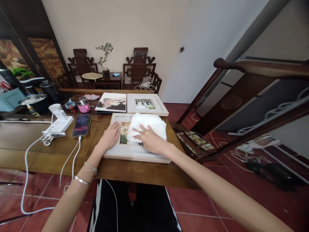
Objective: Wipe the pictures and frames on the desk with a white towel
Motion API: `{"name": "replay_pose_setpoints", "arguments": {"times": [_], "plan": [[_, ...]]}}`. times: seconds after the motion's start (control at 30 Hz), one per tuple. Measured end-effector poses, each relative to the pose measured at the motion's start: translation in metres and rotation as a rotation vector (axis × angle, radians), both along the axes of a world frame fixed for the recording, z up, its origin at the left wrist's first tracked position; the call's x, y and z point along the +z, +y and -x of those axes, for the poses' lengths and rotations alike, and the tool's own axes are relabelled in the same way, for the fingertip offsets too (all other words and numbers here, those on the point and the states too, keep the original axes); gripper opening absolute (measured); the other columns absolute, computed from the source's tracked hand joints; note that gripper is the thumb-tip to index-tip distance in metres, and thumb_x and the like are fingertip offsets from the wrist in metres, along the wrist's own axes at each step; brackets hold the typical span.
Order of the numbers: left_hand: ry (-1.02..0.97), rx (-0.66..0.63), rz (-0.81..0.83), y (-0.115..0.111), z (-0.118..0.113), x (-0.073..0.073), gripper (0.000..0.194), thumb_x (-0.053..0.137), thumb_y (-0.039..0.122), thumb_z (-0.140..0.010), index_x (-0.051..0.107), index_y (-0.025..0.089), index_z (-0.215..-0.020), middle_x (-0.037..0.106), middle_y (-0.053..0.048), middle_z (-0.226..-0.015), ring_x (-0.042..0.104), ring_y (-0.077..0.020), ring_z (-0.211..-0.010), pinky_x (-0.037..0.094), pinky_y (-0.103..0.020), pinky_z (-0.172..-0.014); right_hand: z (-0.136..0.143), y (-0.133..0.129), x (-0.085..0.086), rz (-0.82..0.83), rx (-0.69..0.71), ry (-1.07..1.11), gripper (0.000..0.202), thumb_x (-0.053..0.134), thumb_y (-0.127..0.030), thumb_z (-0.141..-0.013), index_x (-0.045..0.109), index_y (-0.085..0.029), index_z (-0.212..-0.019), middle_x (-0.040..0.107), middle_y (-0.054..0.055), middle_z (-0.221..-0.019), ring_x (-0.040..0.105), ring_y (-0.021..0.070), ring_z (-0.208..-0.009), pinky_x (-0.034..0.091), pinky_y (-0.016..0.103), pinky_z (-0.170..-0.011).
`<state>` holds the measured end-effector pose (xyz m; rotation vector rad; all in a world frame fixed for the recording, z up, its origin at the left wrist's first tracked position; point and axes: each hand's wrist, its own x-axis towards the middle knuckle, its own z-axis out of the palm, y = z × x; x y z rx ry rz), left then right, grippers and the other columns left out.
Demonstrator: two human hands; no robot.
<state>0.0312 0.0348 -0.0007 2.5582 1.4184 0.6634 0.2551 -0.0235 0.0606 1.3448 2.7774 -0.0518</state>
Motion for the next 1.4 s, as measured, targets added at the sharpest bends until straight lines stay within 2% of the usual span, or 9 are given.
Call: {"name": "replay_pose_setpoints", "arguments": {"times": [0.13, 0.27, 0.5, 0.63, 0.77, 0.93, 1.13, 1.27, 1.4], "plan": [[0.011, 0.004, -0.006, -0.001, 0.000, 0.000, 0.043, 0.032, 0.025, -0.094, 0.049, 0.013, -0.131, 0.046, -0.014, -0.142, 0.035, -0.0234, -0.136, 0.033, -0.047, -0.110, -0.003, -0.050, 0.029, 0.211, 0.114, 0.043, 0.073, 0.038, 0.009, -0.064, 0.057, -0.020, -0.128, 0.044, 0.010, -0.144, 0.025, 0.0312, -0.139, 0.031, 0.057, -0.105], [0.027, 0.007, 0.008, -0.001, 0.000, 0.000, 0.044, 0.031, 0.025, -0.094, 0.047, 0.010, -0.133, 0.045, -0.016, -0.143, 0.034, -0.0242, -0.137, 0.033, -0.048, -0.111, 0.000, -0.059, 0.039, 0.312, 0.147, 0.066, 0.074, 0.036, 0.010, -0.064, 0.058, -0.022, -0.127, 0.057, 0.008, -0.132, 0.027, 0.0255, -0.138, 0.032, 0.048, -0.108], [-0.002, 0.002, 0.050, -0.003, -0.002, 0.003, 0.045, 0.027, 0.030, -0.097, 0.046, 0.011, -0.134, 0.042, -0.014, -0.145, 0.032, -0.0242, -0.138, 0.029, -0.047, -0.113, 0.017, 0.012, -0.006, -0.006, 0.019, 0.039, 0.071, 0.041, 0.005, -0.070, 0.048, -0.021, -0.136, 0.026, 0.007, -0.154, 0.015, 0.0361, -0.141, 0.021, 0.065, -0.106], [-0.134, 0.023, 0.088, -0.007, -0.002, 0.009, 0.054, 0.022, 0.042, -0.098, 0.040, 0.013, -0.139, 0.037, -0.012, -0.149, 0.030, -0.0221, -0.140, 0.026, -0.042, -0.115, 0.026, 0.061, -0.009, -0.194, -0.120, 0.028, 0.058, 0.047, -0.002, -0.081, 0.049, -0.023, -0.135, 0.020, 0.007, -0.155, 0.013, 0.0401, -0.140, 0.016, 0.072, -0.103], [-0.270, 0.031, 0.058, -0.010, -0.003, 0.013, 0.059, 0.022, 0.047, -0.097, 0.032, 0.012, -0.143, 0.033, -0.012, -0.151, 0.028, -0.0192, -0.141, 0.021, -0.037, -0.117, 0.048, 0.075, -0.007, -0.138, -0.095, 0.001, 0.053, 0.047, -0.006, -0.084, 0.049, -0.022, -0.135, 0.024, 0.006, -0.154, 0.012, 0.0430, -0.139, 0.017, 0.074, -0.102], [-0.354, 0.068, 0.101, -0.011, -0.005, 0.014, 0.062, 0.020, 0.051, -0.096, 0.037, 0.010, -0.141, 0.033, -0.013, -0.151, 0.024, -0.0216, -0.142, 0.019, -0.039, -0.117, 0.071, 0.036, -0.005, -0.104, 0.002, -0.041, 0.054, 0.040, -0.003, -0.083, 0.051, -0.015, -0.134, 0.028, 0.009, -0.153, 0.017, 0.0426, -0.138, 0.024, 0.067, -0.104], [-0.356, 0.096, 0.097, -0.009, -0.005, 0.012, 0.059, 0.019, 0.047, -0.097, 0.049, 0.010, -0.132, 0.045, -0.015, -0.143, 0.033, -0.0232, -0.139, 0.024, -0.040, -0.115, 0.053, -0.020, 0.009, 0.027, 0.155, -0.081, 0.058, 0.047, 0.000, -0.075, 0.056, -0.019, -0.129, 0.029, 0.006, -0.153, 0.020, 0.0422, -0.137, 0.028, 0.063, -0.104], [-0.259, 0.090, 0.054, -0.004, -0.003, 0.005, 0.045, 0.029, 0.034, -0.097, 0.053, 0.011, -0.126, 0.049, -0.015, -0.140, 0.035, -0.0245, -0.137, 0.029, -0.046, -0.113, 0.039, -0.040, 0.024, 0.119, 0.159, 0.012, 0.056, 0.041, 0.003, -0.074, 0.060, -0.017, -0.123, 0.046, 0.008, -0.143, 0.031, 0.0368, -0.134, 0.035, 0.055, -0.102], [-0.222, 0.092, 0.016, 0.001, -0.001, 0.000, 0.040, 0.037, 0.011, -0.087, 0.056, 0.010, -0.122, 0.055, -0.014, -0.134, 0.038, -0.0237, -0.136, 0.032, -0.042, -0.112, 0.054, -0.052, 0.032, 0.184, 0.111, 0.072, 0.053, 0.041, 0.001, -0.074, 0.064, -0.019, -0.117, 0.063, 0.011, -0.123, 0.042, 0.0348, -0.127, 0.039, 0.050, -0.097]]}}
